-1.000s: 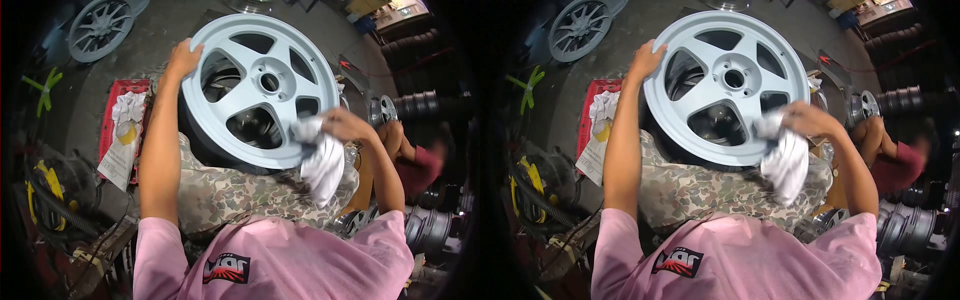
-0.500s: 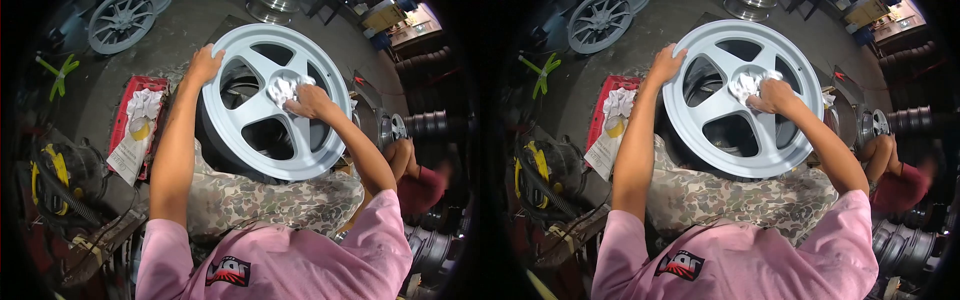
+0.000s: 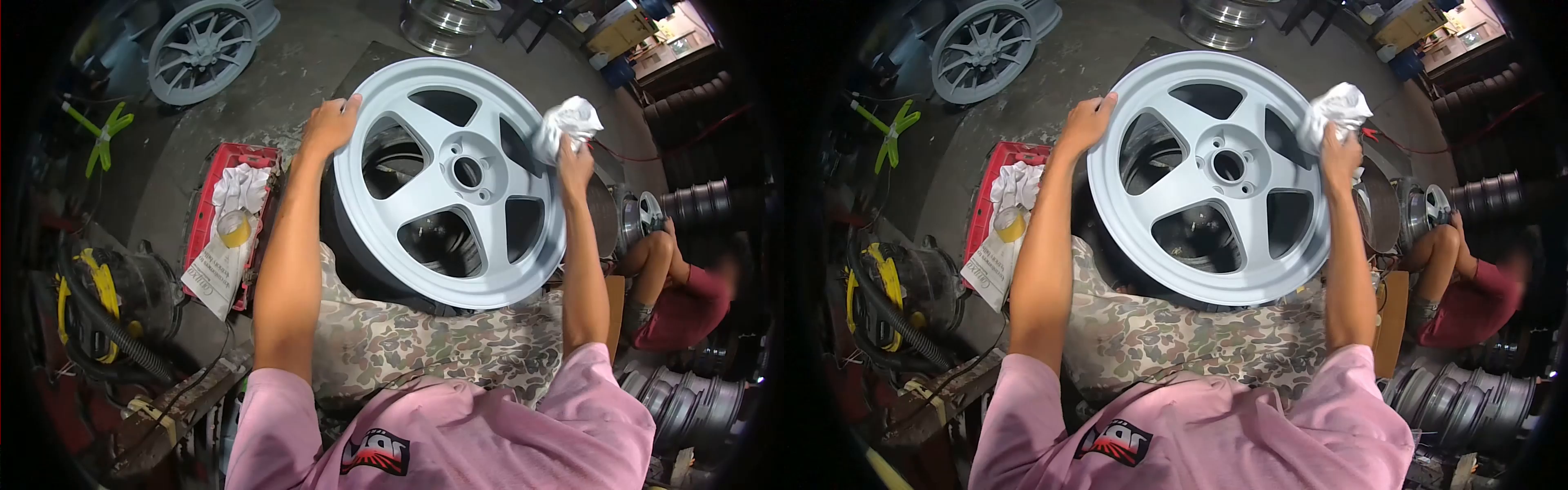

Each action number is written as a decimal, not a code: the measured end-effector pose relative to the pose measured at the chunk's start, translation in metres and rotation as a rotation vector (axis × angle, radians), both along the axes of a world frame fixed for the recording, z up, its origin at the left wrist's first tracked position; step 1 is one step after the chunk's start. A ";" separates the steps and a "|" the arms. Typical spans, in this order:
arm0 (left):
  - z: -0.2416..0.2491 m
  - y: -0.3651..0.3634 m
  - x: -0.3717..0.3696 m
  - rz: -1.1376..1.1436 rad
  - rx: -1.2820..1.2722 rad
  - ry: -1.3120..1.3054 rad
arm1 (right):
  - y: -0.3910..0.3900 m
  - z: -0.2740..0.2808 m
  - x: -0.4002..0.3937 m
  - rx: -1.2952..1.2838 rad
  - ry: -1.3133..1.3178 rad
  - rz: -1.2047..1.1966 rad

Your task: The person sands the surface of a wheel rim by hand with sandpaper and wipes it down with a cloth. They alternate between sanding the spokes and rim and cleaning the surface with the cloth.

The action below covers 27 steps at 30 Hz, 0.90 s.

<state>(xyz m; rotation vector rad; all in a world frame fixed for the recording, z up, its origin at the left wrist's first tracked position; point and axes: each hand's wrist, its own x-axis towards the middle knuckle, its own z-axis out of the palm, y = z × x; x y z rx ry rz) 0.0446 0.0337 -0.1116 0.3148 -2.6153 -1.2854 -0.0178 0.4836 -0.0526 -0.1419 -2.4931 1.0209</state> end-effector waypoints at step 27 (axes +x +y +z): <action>-0.013 -0.064 0.007 0.040 0.615 -0.174 | 0.080 0.045 0.027 1.304 -0.627 0.621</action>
